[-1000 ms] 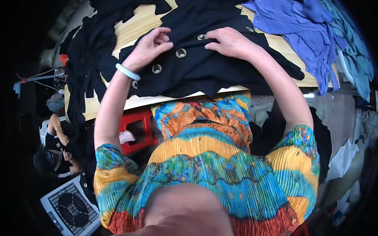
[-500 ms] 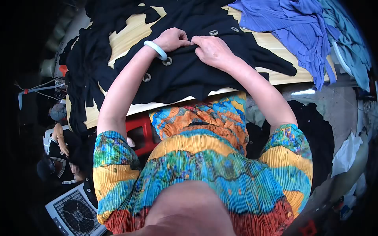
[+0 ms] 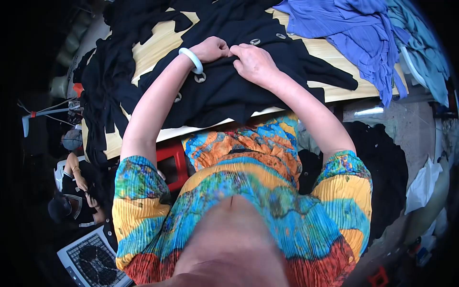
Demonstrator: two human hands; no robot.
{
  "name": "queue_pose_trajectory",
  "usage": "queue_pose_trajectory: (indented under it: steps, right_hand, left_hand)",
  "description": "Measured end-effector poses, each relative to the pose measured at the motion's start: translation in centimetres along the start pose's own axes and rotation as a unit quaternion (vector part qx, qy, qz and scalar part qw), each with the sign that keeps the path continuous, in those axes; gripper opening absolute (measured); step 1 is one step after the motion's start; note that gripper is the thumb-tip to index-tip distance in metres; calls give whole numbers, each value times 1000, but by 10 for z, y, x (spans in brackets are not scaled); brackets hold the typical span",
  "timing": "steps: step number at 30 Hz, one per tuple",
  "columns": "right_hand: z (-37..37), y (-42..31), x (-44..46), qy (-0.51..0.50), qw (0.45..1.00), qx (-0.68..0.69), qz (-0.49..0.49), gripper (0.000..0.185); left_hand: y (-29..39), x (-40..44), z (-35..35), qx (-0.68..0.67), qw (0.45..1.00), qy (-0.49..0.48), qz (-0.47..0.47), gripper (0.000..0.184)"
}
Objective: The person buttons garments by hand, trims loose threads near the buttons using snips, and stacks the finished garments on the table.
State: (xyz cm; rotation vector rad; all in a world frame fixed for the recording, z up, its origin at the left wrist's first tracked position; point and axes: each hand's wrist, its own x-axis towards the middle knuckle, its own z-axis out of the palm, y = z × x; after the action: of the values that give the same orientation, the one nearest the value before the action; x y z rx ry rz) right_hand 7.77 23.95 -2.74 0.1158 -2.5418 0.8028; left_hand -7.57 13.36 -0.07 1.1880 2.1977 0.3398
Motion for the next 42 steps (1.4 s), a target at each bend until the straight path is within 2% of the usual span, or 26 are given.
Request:
queue_pose_trajectory:
  steps: [3, 6, 9, 11, 14, 17, 19, 25, 28, 33, 39, 42]
  right_hand:
    - [-3, -6, 0, -7, 1000, 14, 22, 18]
    - [-3, -9, 0, 1, 998, 34, 51, 18]
    - [0, -9, 0, 9, 996, 55, 68, 19]
    - [0, -8, -1, 9, 995, 54, 81, 18]
    - [4, -9, -1, 18, 995, 44, 89, 19]
    - [6, -10, -2, 51, 996, 43, 58, 20]
    - [5, -13, -1, 62, 994, 60, 72, 22]
    - [0, -15, -6, 45, 996, -46, 55, 23]
    - [-1, -6, -6, 23, 998, -44, 36, 23]
    - [-10, -3, 0, -41, 999, -6, 27, 20]
    - [-21, -4, 5, -83, 994, 48, 61, 22]
    - [-17, 2, 4, -65, 996, 41, 49, 22]
  left_hand:
    - [-8, 0, 10, -59, 988, 135, 50, 26]
    - [10, -17, 8, -181, 968, 174, 14, 21]
    - [6, -24, 9, -271, 955, 116, 21, 22]
    - [9, -34, 6, -363, 928, 81, 30, 22]
    - [-1, -32, 8, -298, 949, 99, 35, 20]
    - [-5, -26, 17, -313, 938, 146, 28, 17]
    - [-1, -27, 22, -348, 922, 170, 25, 14]
    - [15, -43, 21, -123, 969, 204, 71, 26]
    - [20, -59, 26, -82, 961, 208, 161, 33]
    - [12, -49, 43, 9, 932, 294, 211, 32]
    - [21, -54, 42, -60, 951, 278, 126, 29]
    - [19, -53, 41, -73, 947, 276, 145, 28]
